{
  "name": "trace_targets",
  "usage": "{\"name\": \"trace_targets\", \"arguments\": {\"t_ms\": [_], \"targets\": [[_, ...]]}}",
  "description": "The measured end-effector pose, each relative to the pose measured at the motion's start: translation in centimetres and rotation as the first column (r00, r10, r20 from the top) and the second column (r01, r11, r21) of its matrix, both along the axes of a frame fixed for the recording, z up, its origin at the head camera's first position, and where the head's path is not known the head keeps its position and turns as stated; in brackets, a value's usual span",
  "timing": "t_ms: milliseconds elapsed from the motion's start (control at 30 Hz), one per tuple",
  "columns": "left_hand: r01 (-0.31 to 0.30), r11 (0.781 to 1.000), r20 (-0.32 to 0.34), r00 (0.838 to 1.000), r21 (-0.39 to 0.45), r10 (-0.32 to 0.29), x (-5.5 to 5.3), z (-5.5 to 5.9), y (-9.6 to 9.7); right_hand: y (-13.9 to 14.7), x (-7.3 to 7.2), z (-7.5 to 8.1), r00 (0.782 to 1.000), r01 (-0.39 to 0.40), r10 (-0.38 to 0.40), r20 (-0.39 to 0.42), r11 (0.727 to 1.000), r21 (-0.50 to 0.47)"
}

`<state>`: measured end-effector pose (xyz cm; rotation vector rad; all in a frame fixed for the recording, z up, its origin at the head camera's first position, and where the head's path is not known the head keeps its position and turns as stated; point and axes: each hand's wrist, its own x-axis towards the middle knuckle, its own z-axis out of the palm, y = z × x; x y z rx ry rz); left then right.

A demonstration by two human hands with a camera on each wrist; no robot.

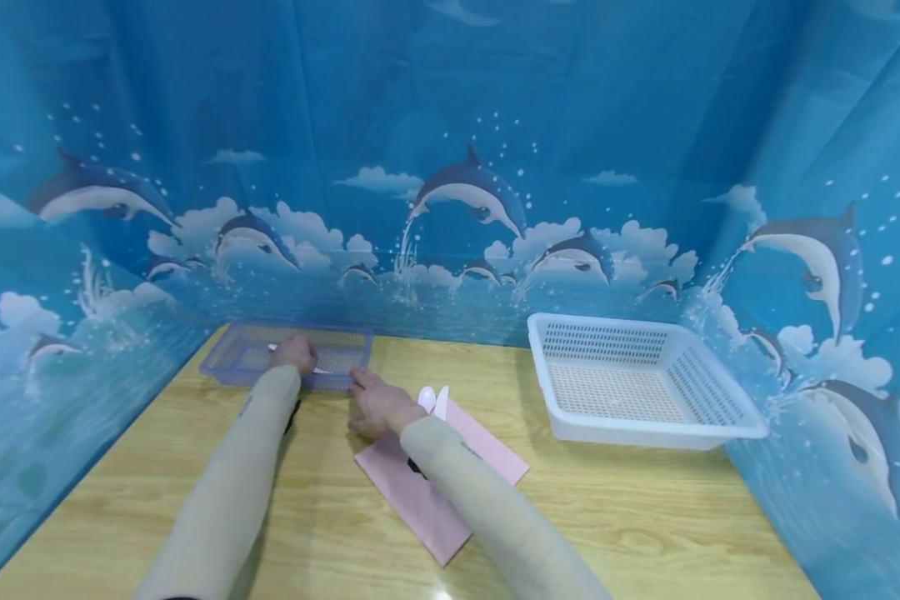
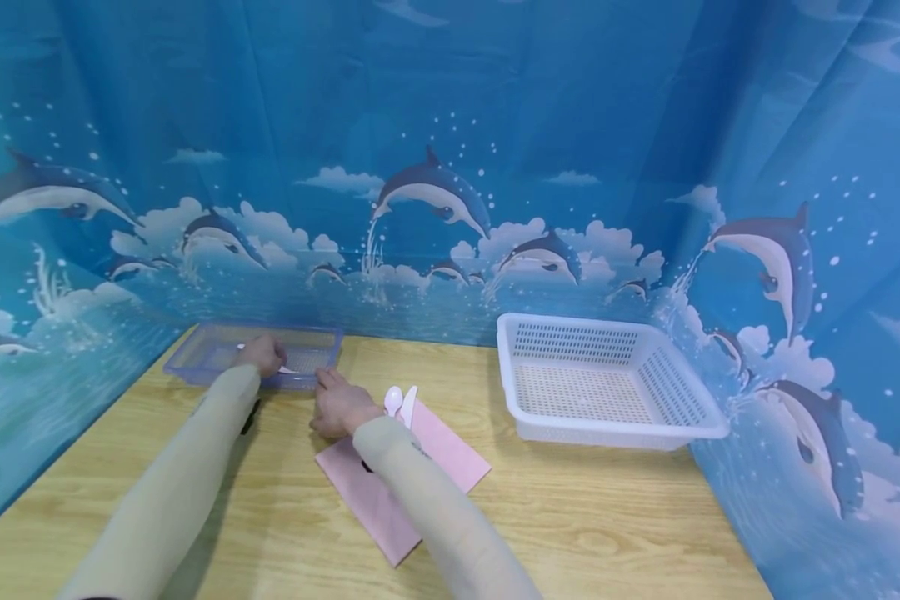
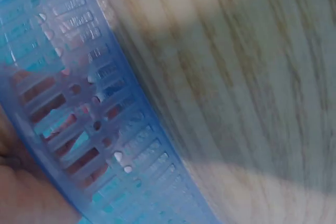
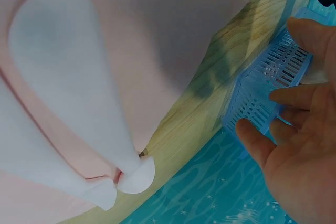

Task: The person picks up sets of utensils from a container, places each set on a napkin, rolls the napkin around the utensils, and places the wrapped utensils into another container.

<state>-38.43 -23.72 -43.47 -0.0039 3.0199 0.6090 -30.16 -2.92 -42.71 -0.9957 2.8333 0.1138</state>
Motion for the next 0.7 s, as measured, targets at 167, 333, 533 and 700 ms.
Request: {"name": "trace_targets", "arguments": {"t_ms": [167,333,533,700], "targets": [[0.021,1.0,-0.025,0.999,0.013,-0.021,0.3,0.1,0.1,-0.1,0.1,0.1,1.0,-0.004,0.004,0.007,1.0,0.009],[0.029,0.997,-0.096,0.995,-0.07,-0.035,0.5,0.2,0.4,-0.2,0.0,0.2,1.0,-0.012,0.011,0.008,1.0,0.029],[0.075,0.981,-0.227,0.967,-0.179,-0.115,0.5,0.1,0.8,-0.2,-0.1,0.1,1.0,-0.007,0.007,0.015,1.0,0.017],[0.099,0.98,-0.338,0.929,-0.171,-0.153,0.5,-0.2,1.1,-0.1,-0.2,0.1,1.0,-0.007,0.007,0.027,1.0,-0.008]]}}
